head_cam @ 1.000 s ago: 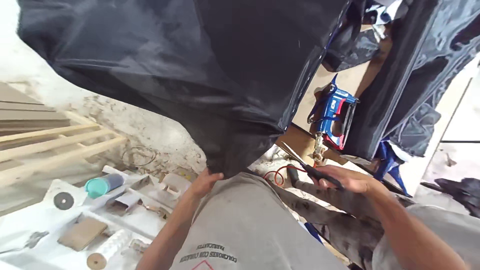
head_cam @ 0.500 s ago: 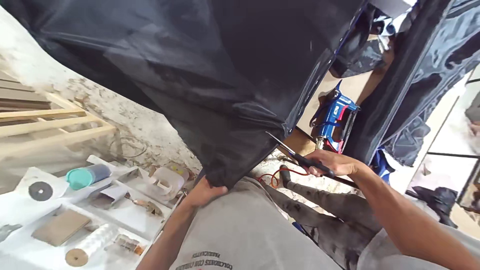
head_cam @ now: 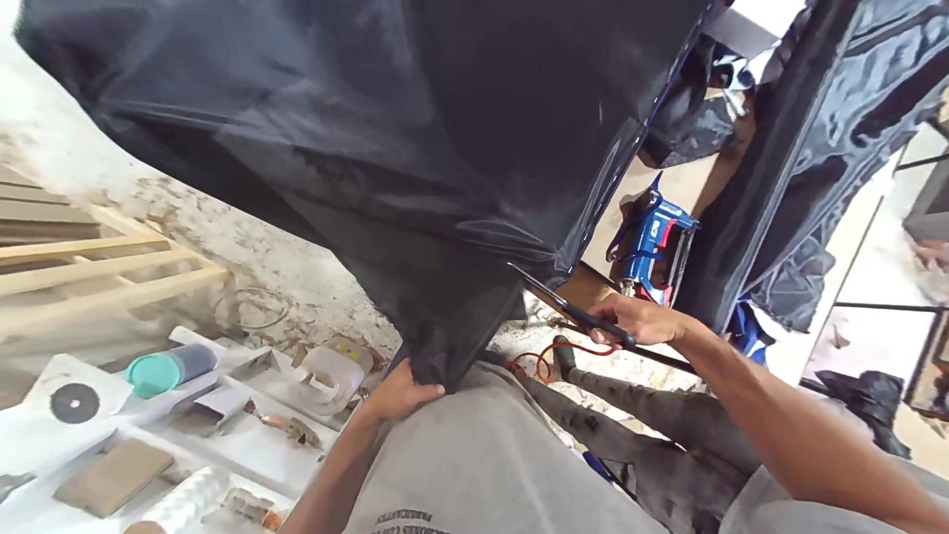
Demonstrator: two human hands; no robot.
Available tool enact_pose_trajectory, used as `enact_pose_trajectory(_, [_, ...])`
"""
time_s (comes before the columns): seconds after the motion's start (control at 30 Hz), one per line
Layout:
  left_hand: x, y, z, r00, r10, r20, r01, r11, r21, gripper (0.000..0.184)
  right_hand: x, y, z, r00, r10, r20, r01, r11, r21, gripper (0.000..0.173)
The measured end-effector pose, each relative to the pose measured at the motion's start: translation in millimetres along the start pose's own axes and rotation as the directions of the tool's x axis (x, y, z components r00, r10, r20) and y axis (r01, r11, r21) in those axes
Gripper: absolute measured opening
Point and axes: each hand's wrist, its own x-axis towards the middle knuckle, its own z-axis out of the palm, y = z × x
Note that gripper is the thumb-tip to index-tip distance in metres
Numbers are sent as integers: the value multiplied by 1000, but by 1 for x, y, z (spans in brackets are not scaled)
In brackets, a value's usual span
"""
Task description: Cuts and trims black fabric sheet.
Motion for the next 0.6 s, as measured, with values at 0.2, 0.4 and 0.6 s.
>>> enact_pose_trajectory(0.2, [1, -7, -12, 995, -63, -81, 80, 971, 223, 50, 10, -16, -8, 999, 40, 17, -40, 999, 10, 31])
enact_pose_trajectory(0.4, [-2, -13, -28, 987, -120, -103, 152, 899, 410, 46, 25, -41, -6, 999, 35, 1, -34, 994, -103, 33])
enact_pose_trajectory(0.6, [-15, -12, -39, 983, -152, -105, 183, 882, 433, 47, 41, -58, 5, 999, -2, -33, -2, 992, -122, 38])
